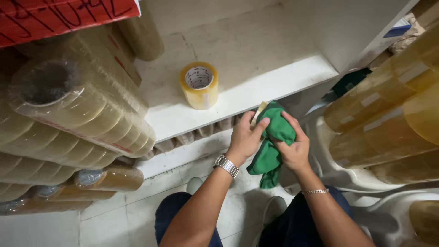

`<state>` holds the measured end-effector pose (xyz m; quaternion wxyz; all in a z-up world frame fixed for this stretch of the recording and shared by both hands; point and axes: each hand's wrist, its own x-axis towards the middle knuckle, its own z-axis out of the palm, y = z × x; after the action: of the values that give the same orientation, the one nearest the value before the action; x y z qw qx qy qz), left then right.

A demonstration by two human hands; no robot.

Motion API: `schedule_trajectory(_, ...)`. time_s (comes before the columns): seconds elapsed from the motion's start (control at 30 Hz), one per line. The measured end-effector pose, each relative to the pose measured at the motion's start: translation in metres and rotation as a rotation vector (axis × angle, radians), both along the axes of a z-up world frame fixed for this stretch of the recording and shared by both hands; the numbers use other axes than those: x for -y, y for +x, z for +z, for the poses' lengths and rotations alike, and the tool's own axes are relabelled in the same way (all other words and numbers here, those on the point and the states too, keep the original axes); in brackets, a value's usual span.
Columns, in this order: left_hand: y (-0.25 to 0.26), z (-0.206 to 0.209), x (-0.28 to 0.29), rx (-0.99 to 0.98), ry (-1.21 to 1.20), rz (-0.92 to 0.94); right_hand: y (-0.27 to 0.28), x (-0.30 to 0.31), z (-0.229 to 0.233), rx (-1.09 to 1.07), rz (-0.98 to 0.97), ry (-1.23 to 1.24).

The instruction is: The person wipes several rolls of clear adhesive tape with a green cloth, handling them one at a time and placing them back on a shelf in a stockroom.

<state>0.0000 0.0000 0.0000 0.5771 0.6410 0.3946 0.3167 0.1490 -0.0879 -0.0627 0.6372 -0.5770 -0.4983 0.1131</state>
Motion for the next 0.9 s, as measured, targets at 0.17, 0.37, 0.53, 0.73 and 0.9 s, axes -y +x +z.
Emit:
schedule_trajectory(0.17,0.000,0.004,-0.002,-0.100,-0.003,0.009,0.010,0.004,0.000,0.045,0.015,-0.038)
schedule_trajectory(0.37,0.001,0.006,-0.004,-0.171,0.009,0.014,0.007,0.011,0.010,-0.020,-0.040,-0.168)
schedule_trajectory(0.53,0.003,-0.003,-0.008,-0.165,0.015,-0.005,0.004,0.006,0.033,0.251,-0.275,-0.119)
schedule_trajectory(0.73,0.004,-0.003,-0.005,-0.267,0.095,-0.045,-0.010,0.011,0.051,0.501,-0.196,-0.055)
schedule_trajectory(0.9,-0.001,-0.008,-0.004,-0.330,0.145,-0.051,-0.022,0.010,0.044,0.624,-0.060,-0.066)
